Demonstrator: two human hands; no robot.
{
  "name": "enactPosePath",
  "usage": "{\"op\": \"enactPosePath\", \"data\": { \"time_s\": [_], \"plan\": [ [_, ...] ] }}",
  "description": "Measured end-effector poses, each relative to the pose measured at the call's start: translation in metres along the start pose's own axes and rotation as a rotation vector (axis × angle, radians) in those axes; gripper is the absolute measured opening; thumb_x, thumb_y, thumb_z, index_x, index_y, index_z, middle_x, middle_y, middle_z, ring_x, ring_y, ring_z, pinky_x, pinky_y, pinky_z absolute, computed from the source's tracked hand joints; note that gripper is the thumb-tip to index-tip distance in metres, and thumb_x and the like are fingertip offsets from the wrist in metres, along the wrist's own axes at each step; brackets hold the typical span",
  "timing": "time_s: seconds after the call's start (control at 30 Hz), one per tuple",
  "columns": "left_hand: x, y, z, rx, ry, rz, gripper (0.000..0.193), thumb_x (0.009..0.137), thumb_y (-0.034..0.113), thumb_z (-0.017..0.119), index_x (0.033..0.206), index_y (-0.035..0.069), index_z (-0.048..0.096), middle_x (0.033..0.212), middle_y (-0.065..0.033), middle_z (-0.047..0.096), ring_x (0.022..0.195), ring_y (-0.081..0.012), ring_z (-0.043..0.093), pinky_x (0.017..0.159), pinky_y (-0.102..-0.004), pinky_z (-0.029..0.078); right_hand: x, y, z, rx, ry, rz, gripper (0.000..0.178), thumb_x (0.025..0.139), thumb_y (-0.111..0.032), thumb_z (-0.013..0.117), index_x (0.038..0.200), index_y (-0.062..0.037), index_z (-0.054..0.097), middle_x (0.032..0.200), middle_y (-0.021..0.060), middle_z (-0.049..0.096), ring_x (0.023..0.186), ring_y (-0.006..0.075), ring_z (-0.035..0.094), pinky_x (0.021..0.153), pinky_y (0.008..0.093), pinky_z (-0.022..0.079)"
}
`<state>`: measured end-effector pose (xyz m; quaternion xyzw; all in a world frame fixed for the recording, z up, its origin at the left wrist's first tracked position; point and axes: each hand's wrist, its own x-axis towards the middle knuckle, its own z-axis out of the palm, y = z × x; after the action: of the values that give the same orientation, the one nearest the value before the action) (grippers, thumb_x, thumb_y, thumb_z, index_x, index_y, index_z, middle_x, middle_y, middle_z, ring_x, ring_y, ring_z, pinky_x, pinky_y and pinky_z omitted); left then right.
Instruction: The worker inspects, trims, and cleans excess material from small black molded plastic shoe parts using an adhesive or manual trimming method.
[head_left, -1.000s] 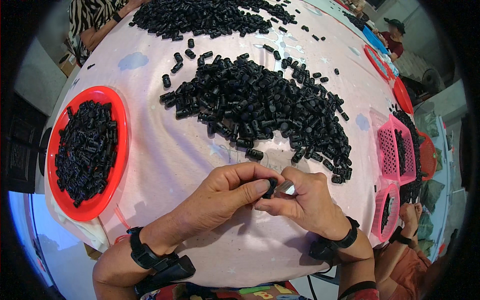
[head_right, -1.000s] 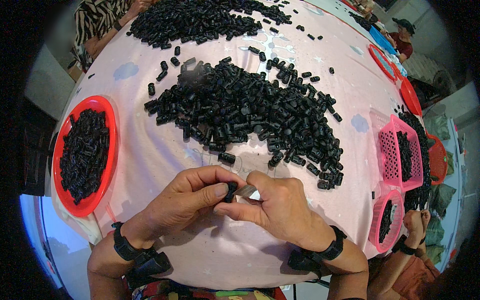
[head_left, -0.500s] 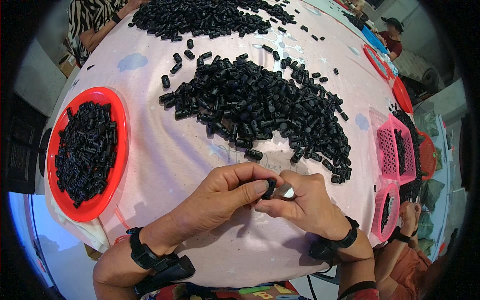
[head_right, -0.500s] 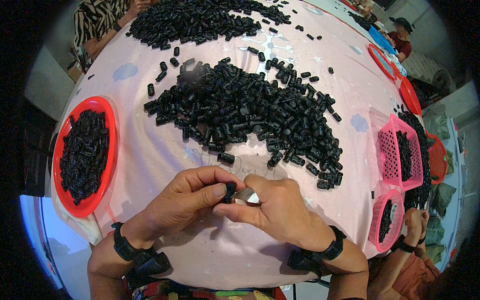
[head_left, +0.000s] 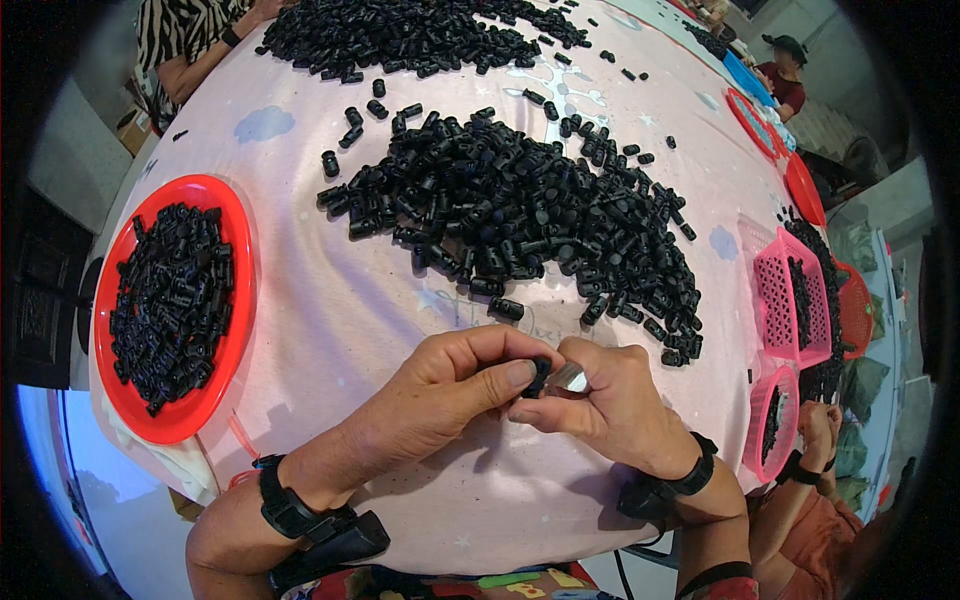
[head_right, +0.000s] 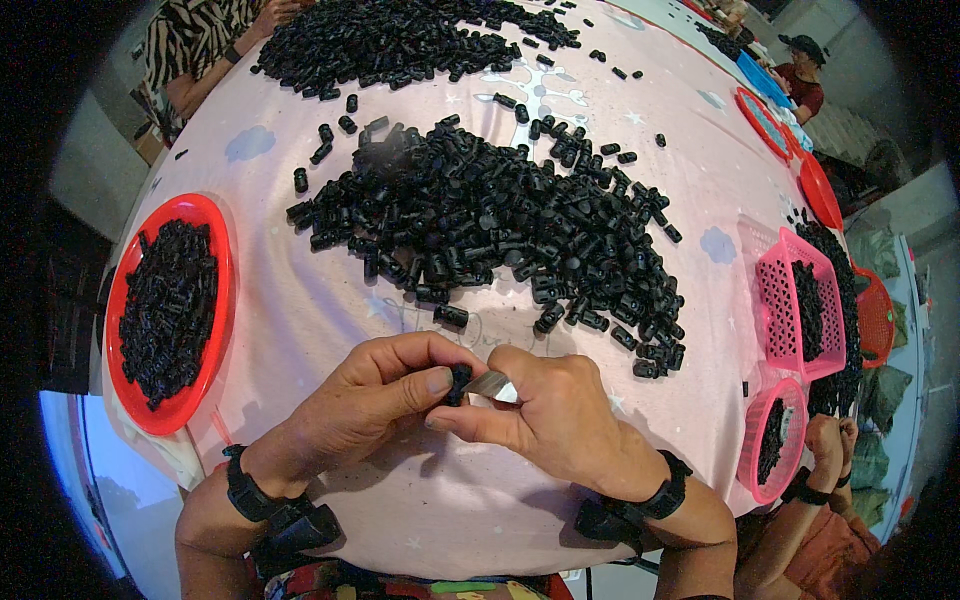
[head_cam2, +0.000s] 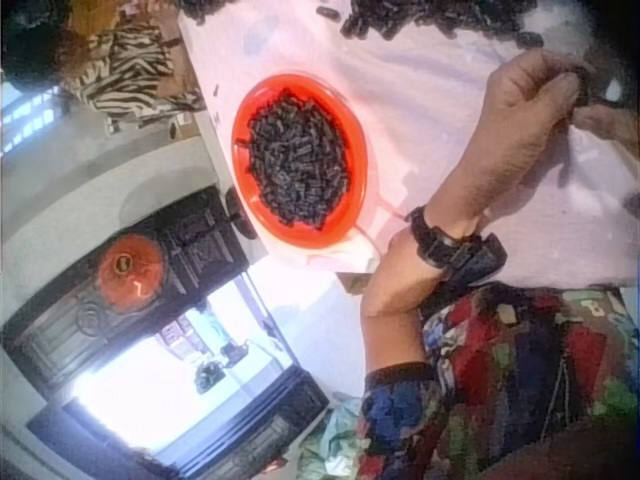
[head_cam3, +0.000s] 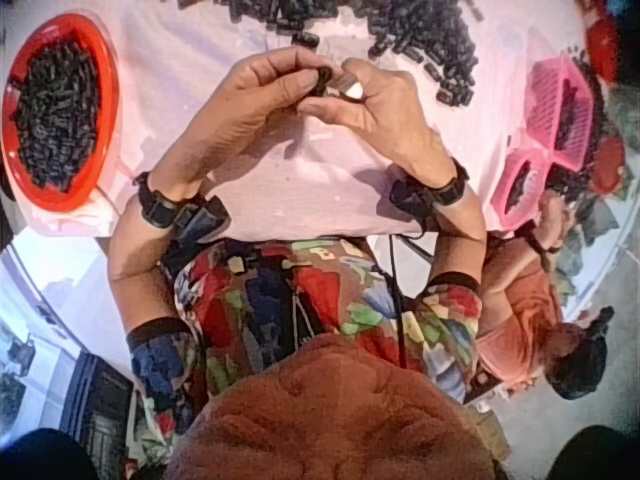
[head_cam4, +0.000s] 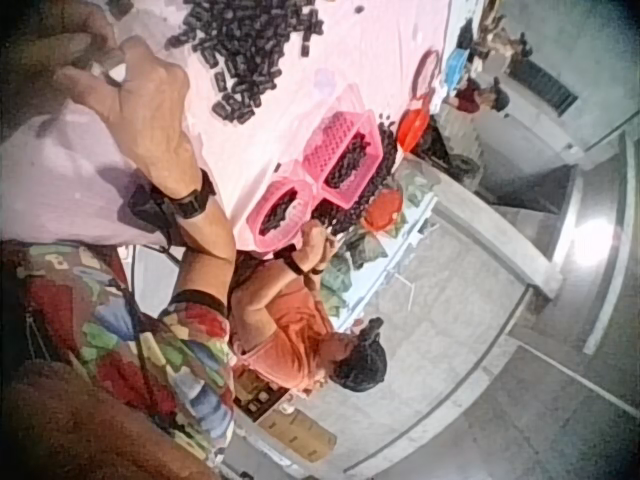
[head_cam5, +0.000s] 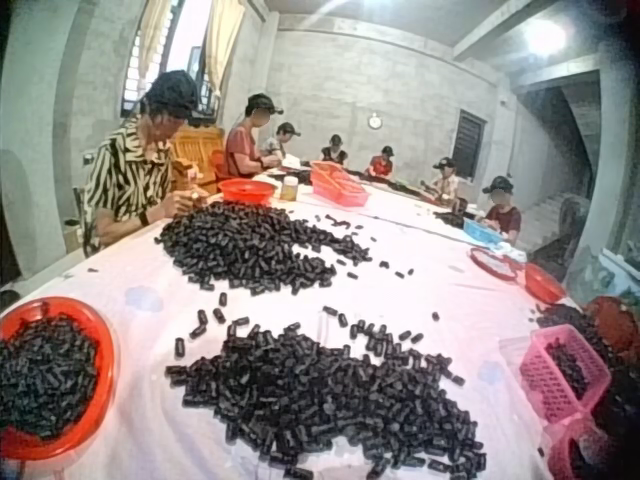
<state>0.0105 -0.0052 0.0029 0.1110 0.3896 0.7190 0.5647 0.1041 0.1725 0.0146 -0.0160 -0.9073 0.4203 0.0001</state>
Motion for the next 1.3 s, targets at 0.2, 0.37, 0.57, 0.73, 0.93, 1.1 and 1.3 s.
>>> {"op": "enactPosePath", "data": {
  "time_s": [0.2, 0.37, 0.57, 0.73, 0.93, 1.1, 1.3],
  "plan": [
    [0.001, -0.003, -0.003, -0.001, -0.029, 0.025, 0.022, 0.097, 0.014, 0.051, 0.114, 0.001, 0.058, 0.095, 0.0006, 0.059, 0.083, -0.0023, 0.053, 0.073, -0.0163, 0.046, 0.0, 0.002, 0.0, 0.008, -0.003, 0.008, 0.053, 0.073, -0.052, 0.074, 0.075, -0.0016, 0.059, 0.056, 0.0147, 0.059, 0.051, 0.029, 0.064, 0.046, 0.0325, 0.049],
    [0.001, -0.001, -0.004, 0.004, -0.015, -0.002, 0.022, 0.096, 0.014, 0.052, 0.115, 0.002, 0.057, 0.097, -0.0017, 0.06, 0.085, -0.0057, 0.057, 0.074, -0.0193, 0.049, 0.0, 0.006, 0.003, -0.008, -0.028, 0.025, 0.054, 0.074, -0.053, 0.072, 0.077, -0.001, 0.06, 0.057, 0.0158, 0.059, 0.051, 0.0296, 0.064, 0.047, 0.0335, 0.05],
    [0.0, 0.001, -0.002, -0.037, 0.005, -0.016, 0.027, 0.095, 0.017, 0.054, 0.118, 0.003, 0.054, 0.095, -0.0016, 0.061, 0.082, -0.0059, 0.059, 0.07, -0.0189, 0.05, 0.0, 0.0, 0.001, -0.071, -0.037, -0.008, 0.044, 0.076, -0.044, 0.074, 0.079, -0.0018, 0.062, 0.056, 0.0142, 0.06, 0.052, 0.0281, 0.065, 0.049, 0.0331, 0.05],
    [-0.003, 0.004, -0.002, -0.185, -0.016, -0.029, 0.034, 0.094, 0.02, 0.056, 0.123, 0.003, 0.051, 0.093, -0.002, 0.061, 0.077, -0.0049, 0.055, 0.069, -0.0178, 0.046, 0.0, -0.01, -0.009, 0.141, 0.204, -0.143, 0.019, 0.081, -0.013, 0.071, 0.094, -0.0016, 0.063, 0.084, 0.01, 0.069, 0.062, 0.0155, 0.067, 0.055, 0.0264, 0.05],
    [-0.001, 0.0, -0.008, -0.259, -0.12, -0.07, 0.032, 0.095, 0.021, 0.056, 0.121, 0.004, 0.049, 0.093, -0.001, 0.056, 0.081, -0.0043, 0.05, 0.073, -0.0174, 0.044, 0.007, -0.006, -0.009, 0.348, 0.035, -0.14, 0.029, 0.083, -0.006, 0.065, 0.111, -0.0025, 0.062, 0.092, 0.0085, 0.068, 0.076, 0.0114, 0.065, 0.067, 0.0239, 0.049],
    [0.0, 0.0, -0.009, -0.193, -0.135, -0.095, 0.03, 0.095, 0.02, 0.056, 0.119, 0.003, 0.05, 0.094, -0.0013, 0.058, 0.08, -0.0042, 0.051, 0.071, -0.0166, 0.043, 0.005, 0.003, -0.012, 0.475, -0.061, -0.08, 0.024, 0.083, -0.007, 0.066, 0.107, -0.004, 0.064, 0.091, 0.0075, 0.068, 0.071, 0.011, 0.063, 0.065, 0.0231, 0.048],
    [-0.001, 0.007, -0.007, 0.06, -0.054, -0.074, 0.029, 0.094, 0.02, 0.057, 0.117, 0.002, 0.054, 0.093, -0.0008, 0.06, 0.08, -0.0035, 0.052, 0.072, -0.0172, 0.043, 0.006, -0.007, -0.018, 0.376, -0.082, -0.084, 0.02, 0.081, -0.007, 0.067, 0.101, -0.0042, 0.063, 0.088, 0.0062, 0.067, 0.07, 0.0114, 0.062, 0.065, 0.0225, 0.048]
  ]
}}
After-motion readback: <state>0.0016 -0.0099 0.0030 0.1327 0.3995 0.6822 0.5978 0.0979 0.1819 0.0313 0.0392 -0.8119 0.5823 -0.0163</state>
